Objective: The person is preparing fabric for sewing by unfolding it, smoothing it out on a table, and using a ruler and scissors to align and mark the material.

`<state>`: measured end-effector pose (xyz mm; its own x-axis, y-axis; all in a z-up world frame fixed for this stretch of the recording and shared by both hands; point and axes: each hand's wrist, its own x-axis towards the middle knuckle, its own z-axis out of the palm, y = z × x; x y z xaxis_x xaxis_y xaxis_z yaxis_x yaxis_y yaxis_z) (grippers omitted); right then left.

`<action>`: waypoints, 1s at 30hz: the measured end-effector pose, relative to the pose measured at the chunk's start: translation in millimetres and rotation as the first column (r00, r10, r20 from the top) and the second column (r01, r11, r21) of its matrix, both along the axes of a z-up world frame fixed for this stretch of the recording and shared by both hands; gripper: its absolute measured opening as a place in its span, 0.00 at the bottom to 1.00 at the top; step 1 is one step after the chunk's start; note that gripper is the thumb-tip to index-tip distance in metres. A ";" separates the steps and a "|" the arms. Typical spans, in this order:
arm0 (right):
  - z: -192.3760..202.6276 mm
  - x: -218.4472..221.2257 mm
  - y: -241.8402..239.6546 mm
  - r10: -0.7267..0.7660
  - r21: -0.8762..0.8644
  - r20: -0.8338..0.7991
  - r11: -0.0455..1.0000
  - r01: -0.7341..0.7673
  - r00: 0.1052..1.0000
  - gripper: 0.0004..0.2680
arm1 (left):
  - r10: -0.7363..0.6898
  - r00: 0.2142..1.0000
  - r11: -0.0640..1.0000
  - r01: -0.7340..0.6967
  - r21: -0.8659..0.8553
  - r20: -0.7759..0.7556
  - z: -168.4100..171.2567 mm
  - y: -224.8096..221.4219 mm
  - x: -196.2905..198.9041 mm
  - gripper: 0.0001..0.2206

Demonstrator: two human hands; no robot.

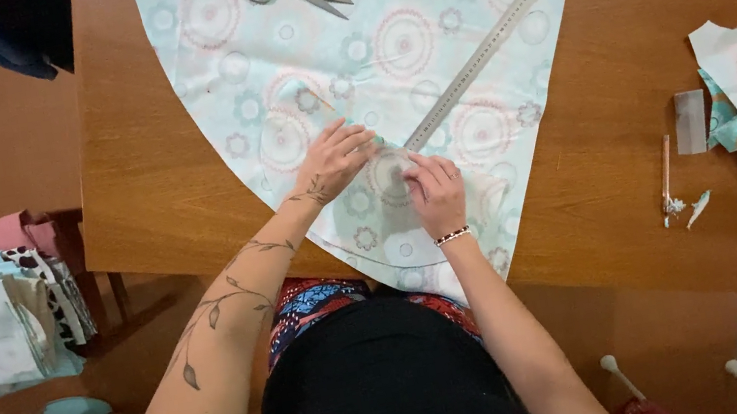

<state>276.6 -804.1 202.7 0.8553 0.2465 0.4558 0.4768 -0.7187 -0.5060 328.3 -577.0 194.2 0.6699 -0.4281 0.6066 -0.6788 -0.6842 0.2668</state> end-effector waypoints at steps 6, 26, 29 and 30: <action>-4.6 -4.3 -3.3 -0.017 -0.030 -0.016 0.999 0.017 1.000 0.03 | 0.035 0.996 0.982 -0.018 0.190 -0.086 -12.7 4.7 -2.6 0.02; -12.9 -4.4 -1.3 0.049 -0.120 0.001 0.992 -0.048 0.999 0.02 | 0.032 0.999 0.981 -0.038 0.192 0.036 -3.2 -6.6 1.7 0.10; -12.0 -4.9 -0.8 0.043 -0.111 0.000 0.993 -0.042 0.999 0.02 | -0.016 0.992 0.968 0.048 0.247 -0.127 -25.7 -6.1 0.8 0.09; -6.0 -6.0 -0.2 0.042 -0.111 0.000 0.993 -0.042 0.999 0.02 | -0.017 0.992 0.968 0.048 0.247 -0.128 -29.3 -4.5 -1.2 0.09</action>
<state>270.5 -804.3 196.7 0.8422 0.3314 0.4253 0.5088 -0.7495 -0.4235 327.2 -581.5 164.9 0.7161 -0.5778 0.3916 -0.6742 -0.7177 0.1741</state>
